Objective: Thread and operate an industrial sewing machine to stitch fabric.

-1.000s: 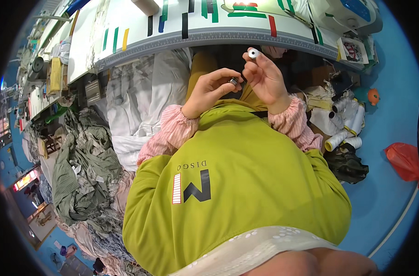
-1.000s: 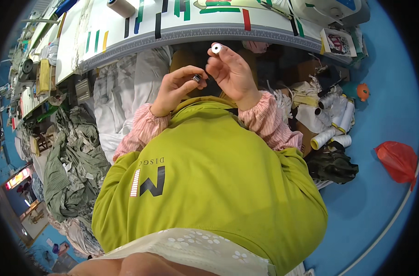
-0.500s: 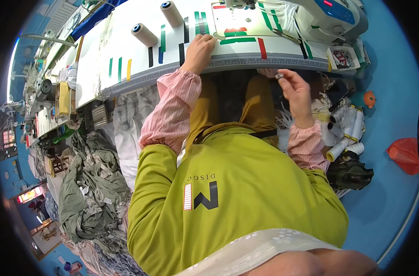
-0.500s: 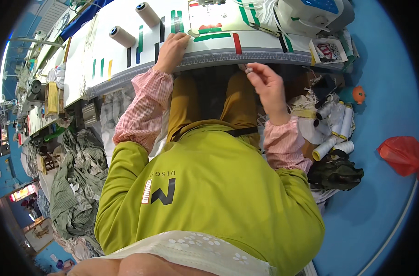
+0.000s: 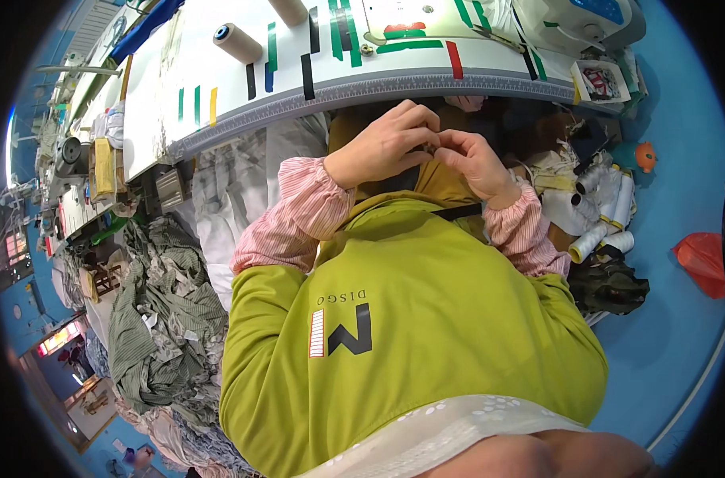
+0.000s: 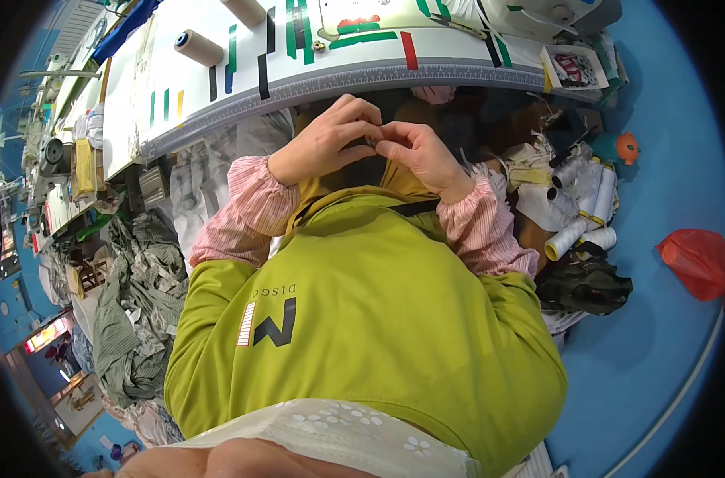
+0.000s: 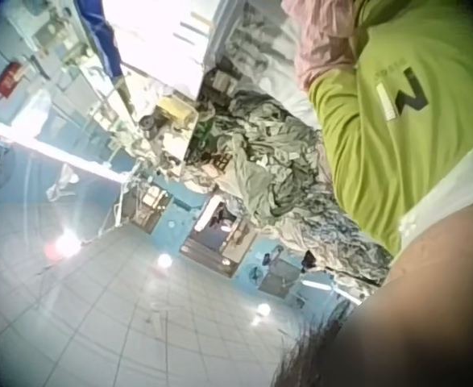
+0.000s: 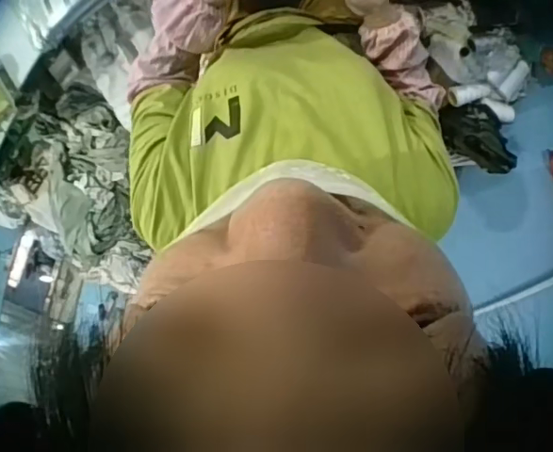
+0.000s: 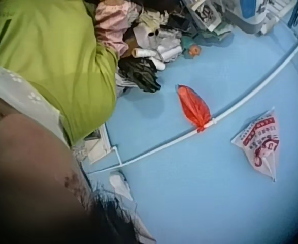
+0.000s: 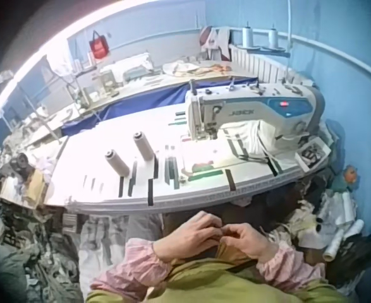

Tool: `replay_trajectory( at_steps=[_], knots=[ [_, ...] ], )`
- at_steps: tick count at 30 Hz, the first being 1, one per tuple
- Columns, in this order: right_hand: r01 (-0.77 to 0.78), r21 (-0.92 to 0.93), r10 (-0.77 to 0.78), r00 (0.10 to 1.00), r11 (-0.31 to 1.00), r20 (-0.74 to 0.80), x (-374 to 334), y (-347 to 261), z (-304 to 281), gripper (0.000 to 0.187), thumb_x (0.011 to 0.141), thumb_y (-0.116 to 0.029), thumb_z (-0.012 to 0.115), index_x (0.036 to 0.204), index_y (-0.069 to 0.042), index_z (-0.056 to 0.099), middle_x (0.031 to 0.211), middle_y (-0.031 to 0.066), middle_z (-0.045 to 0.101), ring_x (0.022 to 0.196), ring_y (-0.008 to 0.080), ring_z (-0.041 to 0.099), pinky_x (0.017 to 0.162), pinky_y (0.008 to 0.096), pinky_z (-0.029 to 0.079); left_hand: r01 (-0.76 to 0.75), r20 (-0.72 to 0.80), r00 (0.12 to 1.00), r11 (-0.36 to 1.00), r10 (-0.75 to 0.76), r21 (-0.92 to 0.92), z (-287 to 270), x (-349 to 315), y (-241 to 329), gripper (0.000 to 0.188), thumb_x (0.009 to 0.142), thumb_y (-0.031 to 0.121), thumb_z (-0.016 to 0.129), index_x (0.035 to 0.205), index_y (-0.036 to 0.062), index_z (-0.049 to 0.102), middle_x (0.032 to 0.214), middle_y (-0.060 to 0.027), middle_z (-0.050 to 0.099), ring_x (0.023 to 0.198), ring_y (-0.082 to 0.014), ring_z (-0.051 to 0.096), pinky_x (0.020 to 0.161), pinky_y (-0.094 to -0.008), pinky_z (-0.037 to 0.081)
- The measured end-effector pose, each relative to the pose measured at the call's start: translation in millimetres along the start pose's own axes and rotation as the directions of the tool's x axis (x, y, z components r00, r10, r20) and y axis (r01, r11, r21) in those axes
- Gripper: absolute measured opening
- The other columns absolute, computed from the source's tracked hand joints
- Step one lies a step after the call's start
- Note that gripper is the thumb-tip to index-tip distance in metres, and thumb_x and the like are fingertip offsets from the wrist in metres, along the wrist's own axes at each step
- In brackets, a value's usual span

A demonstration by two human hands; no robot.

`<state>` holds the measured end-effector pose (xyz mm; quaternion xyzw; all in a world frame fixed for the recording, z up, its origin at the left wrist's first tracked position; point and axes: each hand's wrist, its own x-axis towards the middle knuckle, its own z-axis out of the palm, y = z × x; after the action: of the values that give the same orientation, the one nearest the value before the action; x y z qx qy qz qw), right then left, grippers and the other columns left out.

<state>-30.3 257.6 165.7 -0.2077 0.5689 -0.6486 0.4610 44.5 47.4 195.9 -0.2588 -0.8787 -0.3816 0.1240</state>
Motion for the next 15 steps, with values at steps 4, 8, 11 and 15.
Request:
replay_trajectory(
  at_steps=[4, 8, 11, 15],
  knots=[
    [0.131, -0.118, -0.139, 0.988, 0.984, -0.062, -13, 1, 4, 0.019, 0.095, -0.008, 0.065, 0.111, 0.002, 0.067, 0.099, 0.0039, 0.070, 0.089, 0.0107, 0.064, 0.076, 0.0245, 0.051, -0.037, 0.024, 0.999, 0.995, 0.040, -0.088, -2, 5, 3, 0.022, 0.075, 0.004, 0.077, 0.092, 0.0031, 0.064, 0.105, -0.0099, 0.056, 0.102, -0.0292, 0.054, 0.088, -0.0357, 0.048],
    [0.176, -0.465, -0.237, 0.969, 0.868, -0.076, -28, -3, 0, 0.009, 0.091, -0.006, 0.067, 0.095, 0.000, 0.071, 0.084, 0.0052, 0.072, 0.081, 0.0086, 0.064, 0.074, 0.0252, 0.051, 0.079, -0.004, 0.997, 0.986, -0.080, -0.150, -1, -11, 4, 0.020, 0.073, 0.000, 0.077, 0.088, 0.0025, 0.063, 0.097, -0.0116, 0.059, 0.095, -0.0315, 0.059, 0.082, -0.0382, 0.051],
    [0.198, -0.225, -0.231, 0.965, 0.954, -0.129, -38, 24, -7, 0.009, 0.097, -0.008, 0.064, 0.098, -0.001, 0.069, 0.085, -0.0003, 0.067, 0.071, 0.0042, 0.056, 0.061, 0.0210, 0.044, 0.182, 0.033, 0.983, 0.952, -0.180, -0.244, 9, -12, 10, 0.019, 0.074, -0.001, 0.077, 0.085, 0.0002, 0.062, 0.090, -0.0119, 0.063, 0.086, -0.0301, 0.063, 0.077, -0.0357, 0.052],
    [0.034, 0.406, -0.008, 0.998, 0.913, -0.066, -54, 42, -10, 0.010, 0.098, -0.012, 0.062, 0.098, -0.004, 0.069, 0.093, 0.0008, 0.067, 0.071, 0.0038, 0.052, 0.059, 0.0188, 0.041, 0.261, 0.079, 0.965, 0.906, -0.249, -0.334, 27, -15, 8, 0.015, 0.075, -0.004, 0.072, 0.085, -0.0013, 0.061, 0.088, -0.0115, 0.063, 0.082, -0.0249, 0.063, 0.076, -0.0317, 0.051]
  ],
)
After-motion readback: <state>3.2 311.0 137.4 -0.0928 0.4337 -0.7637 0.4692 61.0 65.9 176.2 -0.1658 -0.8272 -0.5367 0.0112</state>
